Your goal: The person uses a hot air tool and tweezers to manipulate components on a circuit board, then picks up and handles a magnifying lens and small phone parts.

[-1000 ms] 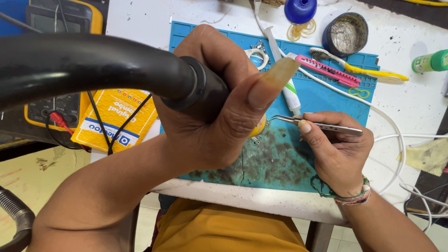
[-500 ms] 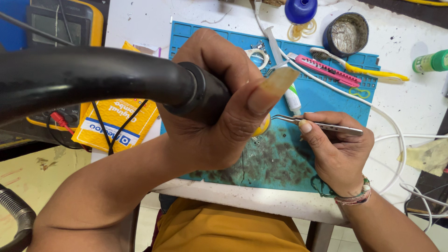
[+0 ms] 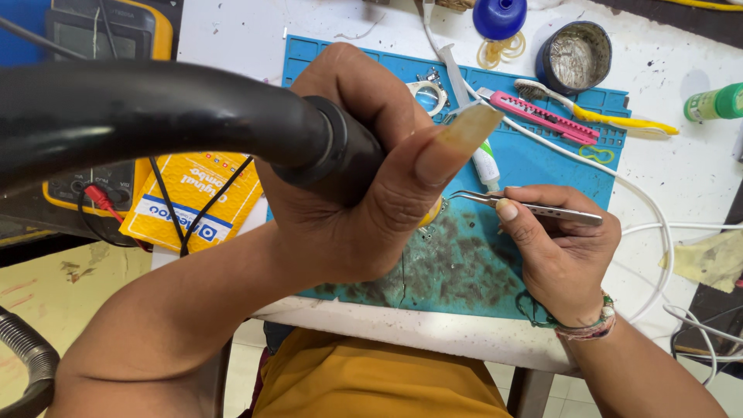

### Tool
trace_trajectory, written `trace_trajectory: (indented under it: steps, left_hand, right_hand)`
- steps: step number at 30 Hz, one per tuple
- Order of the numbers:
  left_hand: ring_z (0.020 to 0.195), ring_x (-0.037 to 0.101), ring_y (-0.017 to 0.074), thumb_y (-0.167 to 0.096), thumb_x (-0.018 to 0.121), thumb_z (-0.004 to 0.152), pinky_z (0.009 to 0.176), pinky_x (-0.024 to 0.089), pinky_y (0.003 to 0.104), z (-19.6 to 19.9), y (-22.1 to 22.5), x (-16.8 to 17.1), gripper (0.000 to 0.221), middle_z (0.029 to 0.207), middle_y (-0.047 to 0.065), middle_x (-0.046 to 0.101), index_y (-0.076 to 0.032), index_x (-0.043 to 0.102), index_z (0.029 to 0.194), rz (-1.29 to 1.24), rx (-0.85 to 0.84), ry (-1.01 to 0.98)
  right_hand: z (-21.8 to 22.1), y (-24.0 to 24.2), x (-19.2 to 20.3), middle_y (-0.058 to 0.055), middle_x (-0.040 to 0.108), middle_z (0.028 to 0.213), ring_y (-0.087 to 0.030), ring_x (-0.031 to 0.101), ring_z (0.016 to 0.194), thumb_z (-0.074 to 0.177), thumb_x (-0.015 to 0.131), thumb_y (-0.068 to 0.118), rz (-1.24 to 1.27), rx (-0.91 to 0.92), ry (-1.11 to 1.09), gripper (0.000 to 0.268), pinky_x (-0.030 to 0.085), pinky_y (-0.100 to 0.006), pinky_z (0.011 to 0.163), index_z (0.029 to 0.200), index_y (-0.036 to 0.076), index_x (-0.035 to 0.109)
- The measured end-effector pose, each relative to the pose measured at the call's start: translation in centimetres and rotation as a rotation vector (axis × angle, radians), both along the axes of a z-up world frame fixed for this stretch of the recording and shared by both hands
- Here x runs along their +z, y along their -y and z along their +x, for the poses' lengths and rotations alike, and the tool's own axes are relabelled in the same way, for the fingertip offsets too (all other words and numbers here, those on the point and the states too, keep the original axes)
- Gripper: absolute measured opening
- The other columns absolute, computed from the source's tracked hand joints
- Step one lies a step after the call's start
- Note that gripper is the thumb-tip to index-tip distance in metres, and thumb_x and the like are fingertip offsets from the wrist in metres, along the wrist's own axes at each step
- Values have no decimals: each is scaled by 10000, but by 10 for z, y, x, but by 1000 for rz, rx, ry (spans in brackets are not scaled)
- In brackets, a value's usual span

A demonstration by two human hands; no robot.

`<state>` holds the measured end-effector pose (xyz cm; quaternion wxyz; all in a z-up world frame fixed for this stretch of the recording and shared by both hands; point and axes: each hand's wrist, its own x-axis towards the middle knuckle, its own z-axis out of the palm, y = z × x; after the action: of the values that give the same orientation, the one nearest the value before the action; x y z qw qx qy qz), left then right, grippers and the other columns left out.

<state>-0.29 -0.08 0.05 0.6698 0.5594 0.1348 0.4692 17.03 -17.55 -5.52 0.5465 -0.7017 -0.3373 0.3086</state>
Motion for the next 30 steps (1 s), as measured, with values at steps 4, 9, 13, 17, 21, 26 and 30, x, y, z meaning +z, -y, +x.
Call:
trace_trajectory:
  steps: [4, 9, 13, 17, 21, 26, 30]
  left_hand:
    - [617, 557, 38, -70, 691, 1141, 576, 512, 204, 0, -1, 0, 240, 791, 18, 575, -48, 468, 1056, -3, 3, 15]
    - [615, 562, 48, -73, 685, 1153, 575, 514, 212, 2, -1, -3, 231, 784, 31, 598, -58, 467, 1077, -47, -38, 71]
    - [630, 575, 50, -103, 663, 1149, 583, 526, 210, 1, -2, -3, 213, 809, 41, 617, -70, 460, 1095, -50, -86, 108]
    - [652, 578, 45, -114, 656, 1137, 607, 527, 199, 0, -1, -4, 206, 832, 41, 619, -70, 458, 1099, -42, -97, 115]
    - [672, 577, 48, -86, 685, 1144, 639, 539, 196, 0, 3, -6, 231, 849, 45, 615, -70, 460, 1094, -25, -82, 111]
    - [656, 569, 35, -79, 711, 1123, 634, 539, 192, 2, 5, -8, 239, 810, 17, 592, -70, 476, 1081, -52, -64, 92]
    - [646, 557, 31, -100, 689, 1132, 624, 519, 192, 0, 3, -5, 221, 790, 10, 575, -64, 478, 1080, -31, -51, 54]
  right_hand:
    - [0, 0, 0, -76, 745, 987, -61, 657, 835, 999, 751, 11, 2, 1, 1, 166, 522, -189, 753, 1147, -45, 703]
    - [0, 0, 0, -80, 753, 1001, -62, 664, 843, 1000, 748, 17, 7, 7, 7, 163, 532, -191, 764, 1142, -44, 698]
    - [0, 1, 0, -80, 751, 993, -62, 660, 835, 1001, 751, 21, 6, 8, 12, 168, 526, -190, 755, 1148, -43, 701]
    - [0, 1, -1, -75, 743, 966, -49, 658, 784, 1002, 753, 21, -3, 6, 21, 171, 522, -188, 749, 1153, -42, 703]
    - [0, 1, -1, -76, 745, 972, -56, 657, 819, 1002, 751, 17, -3, 3, 20, 168, 522, -188, 754, 1152, -43, 703]
    - [-1, 1, -1, -77, 746, 994, -60, 659, 838, 1000, 749, 10, -7, -6, 18, 164, 528, -190, 761, 1147, -45, 701]
    - [0, 1, -1, -76, 745, 993, -60, 661, 838, 998, 749, 9, -3, -7, 10, 166, 529, -191, 760, 1147, -45, 700]
